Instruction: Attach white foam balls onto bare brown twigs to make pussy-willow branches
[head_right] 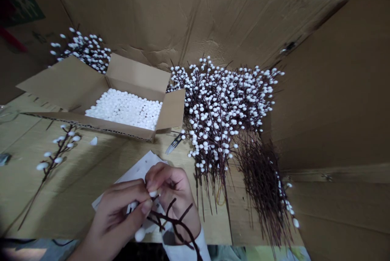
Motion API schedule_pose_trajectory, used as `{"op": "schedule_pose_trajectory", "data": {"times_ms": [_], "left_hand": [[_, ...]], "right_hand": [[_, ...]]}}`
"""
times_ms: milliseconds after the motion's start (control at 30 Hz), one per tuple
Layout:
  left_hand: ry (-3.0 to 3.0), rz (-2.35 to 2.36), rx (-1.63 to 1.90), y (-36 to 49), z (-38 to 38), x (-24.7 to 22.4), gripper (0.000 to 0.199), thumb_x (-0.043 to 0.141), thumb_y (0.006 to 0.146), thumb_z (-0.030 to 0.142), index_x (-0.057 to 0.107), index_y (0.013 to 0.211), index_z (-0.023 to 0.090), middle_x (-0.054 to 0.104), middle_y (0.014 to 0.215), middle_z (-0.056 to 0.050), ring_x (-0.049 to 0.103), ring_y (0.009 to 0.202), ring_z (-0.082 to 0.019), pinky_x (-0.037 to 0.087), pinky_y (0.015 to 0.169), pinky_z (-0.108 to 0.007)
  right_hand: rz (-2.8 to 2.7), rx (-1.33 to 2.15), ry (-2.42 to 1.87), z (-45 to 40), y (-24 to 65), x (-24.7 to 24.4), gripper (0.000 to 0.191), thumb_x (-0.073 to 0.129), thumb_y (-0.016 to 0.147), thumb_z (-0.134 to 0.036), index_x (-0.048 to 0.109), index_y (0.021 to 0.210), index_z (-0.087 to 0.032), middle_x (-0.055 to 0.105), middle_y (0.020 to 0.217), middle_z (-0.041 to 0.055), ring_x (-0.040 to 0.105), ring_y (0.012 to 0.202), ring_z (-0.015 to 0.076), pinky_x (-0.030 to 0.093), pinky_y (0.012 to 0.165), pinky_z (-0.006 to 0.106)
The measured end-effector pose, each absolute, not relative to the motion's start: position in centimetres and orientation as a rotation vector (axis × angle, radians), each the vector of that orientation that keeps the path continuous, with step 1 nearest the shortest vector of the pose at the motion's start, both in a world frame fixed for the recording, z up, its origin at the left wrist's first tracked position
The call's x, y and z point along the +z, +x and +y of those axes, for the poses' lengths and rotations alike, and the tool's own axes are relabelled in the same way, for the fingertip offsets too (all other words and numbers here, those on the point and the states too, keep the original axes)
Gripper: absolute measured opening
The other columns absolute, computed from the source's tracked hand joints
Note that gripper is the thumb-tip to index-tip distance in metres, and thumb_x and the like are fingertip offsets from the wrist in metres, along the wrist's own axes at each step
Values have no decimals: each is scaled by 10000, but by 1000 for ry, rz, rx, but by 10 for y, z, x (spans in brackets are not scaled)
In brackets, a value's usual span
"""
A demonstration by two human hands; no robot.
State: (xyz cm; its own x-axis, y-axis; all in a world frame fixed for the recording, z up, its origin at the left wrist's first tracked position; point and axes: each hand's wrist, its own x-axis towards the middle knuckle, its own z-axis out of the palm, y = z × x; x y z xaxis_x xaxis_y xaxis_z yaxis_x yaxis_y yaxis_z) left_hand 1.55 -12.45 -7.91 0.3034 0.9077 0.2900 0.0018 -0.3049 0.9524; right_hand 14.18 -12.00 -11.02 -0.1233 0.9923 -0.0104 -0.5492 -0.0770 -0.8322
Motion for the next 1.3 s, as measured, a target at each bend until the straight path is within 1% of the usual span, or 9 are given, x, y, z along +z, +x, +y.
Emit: {"op": "schedule_pose_trajectory", "data": {"times_ms": [267, 433, 567, 667, 800, 1033, 1100, 1233, 1300], "left_hand": [[1592, 857, 1164, 13, -124, -79, 273, 504, 878, 108, 500, 621, 199, 486, 582, 36, 415, 534, -105, 326, 508, -227], [1586, 879, 1170, 12, -123, -80, 287, 496, 874, 104, 484, 602, 196, 448, 569, 37, 438, 541, -106, 333, 499, -220], [1610, 856, 1219, 9, -122, -76, 271, 512, 852, 77, 515, 603, 184, 478, 564, 41, 465, 538, -91, 342, 495, -193], [1633, 830, 1236, 6, -122, -70, 249, 545, 842, 97, 600, 611, 170, 529, 555, 27, 505, 533, -90, 374, 495, -177], [1651, 831, 1288, 0, -120, -69, 218, 569, 816, 77, 648, 630, 160, 583, 543, 10, 538, 518, -98, 407, 495, -179], [1604, 918, 1463, -15, -120, -72, 168, 604, 791, 71, 693, 694, 175, 634, 556, 7, 575, 502, -96, 423, 474, -171], [1583, 936, 1502, -18, -120, -72, 171, 611, 776, 59, 703, 703, 183, 646, 557, 13, 575, 493, -90, 426, 467, -160], [1566, 924, 1576, -25, -119, -72, 194, 630, 737, 30, 723, 724, 201, 694, 587, 28, 588, 497, -78, 456, 492, -138], [1563, 931, 1588, -28, -118, -73, 204, 640, 731, 30, 739, 739, 208, 708, 599, 32, 592, 500, -76, 464, 498, -131]], "right_hand": [[-798, 1560, -708, -120, 141, -107, 57, 776, 702, -317, 721, 704, -303, 607, 742, 15, 536, 710, 201, 418, 624, 314], [-848, 1524, -730, -118, 142, -107, 101, 767, 723, -411, 738, 710, -316, 625, 745, 38, 553, 729, 223, 452, 646, 348], [-848, 1513, -713, -120, 142, -109, 92, 787, 730, -394, 751, 749, -311, 673, 788, 22, 606, 760, 190, 488, 684, 312], [-867, 1523, -732, -121, 148, -107, 120, 745, 789, -390, 771, 875, -311, 720, 809, 17, 660, 788, 169, 526, 695, 280], [-1073, 1577, -826, -116, 168, -87, 287, 709, 837, -331, 721, 1123, -304, 771, 912, 41, 711, 765, 155, 576, 693, 270], [-1610, 878, -1046, -65, 171, -2, 227, 657, 868, -166, 741, 1023, -308, 774, 904, 4, 715, 768, 130, 592, 693, 246], [-1905, 680, -1040, -31, 152, 15, 181, 658, 858, -169, 741, 994, -256, 769, 931, 16, 710, 804, 144, 575, 715, 262], [-2723, 309, -1236, 43, 108, 11, 243, 580, 879, -104, 717, 1074, -150, 768, 966, 81, 704, 854, 185, 511, 826, 321], [-2987, 267, -1329, 68, 93, -7, 254, 590, 850, -84, 727, 1056, -142, 763, 999, 116, 703, 902, 220, 499, 791, 313]]}}
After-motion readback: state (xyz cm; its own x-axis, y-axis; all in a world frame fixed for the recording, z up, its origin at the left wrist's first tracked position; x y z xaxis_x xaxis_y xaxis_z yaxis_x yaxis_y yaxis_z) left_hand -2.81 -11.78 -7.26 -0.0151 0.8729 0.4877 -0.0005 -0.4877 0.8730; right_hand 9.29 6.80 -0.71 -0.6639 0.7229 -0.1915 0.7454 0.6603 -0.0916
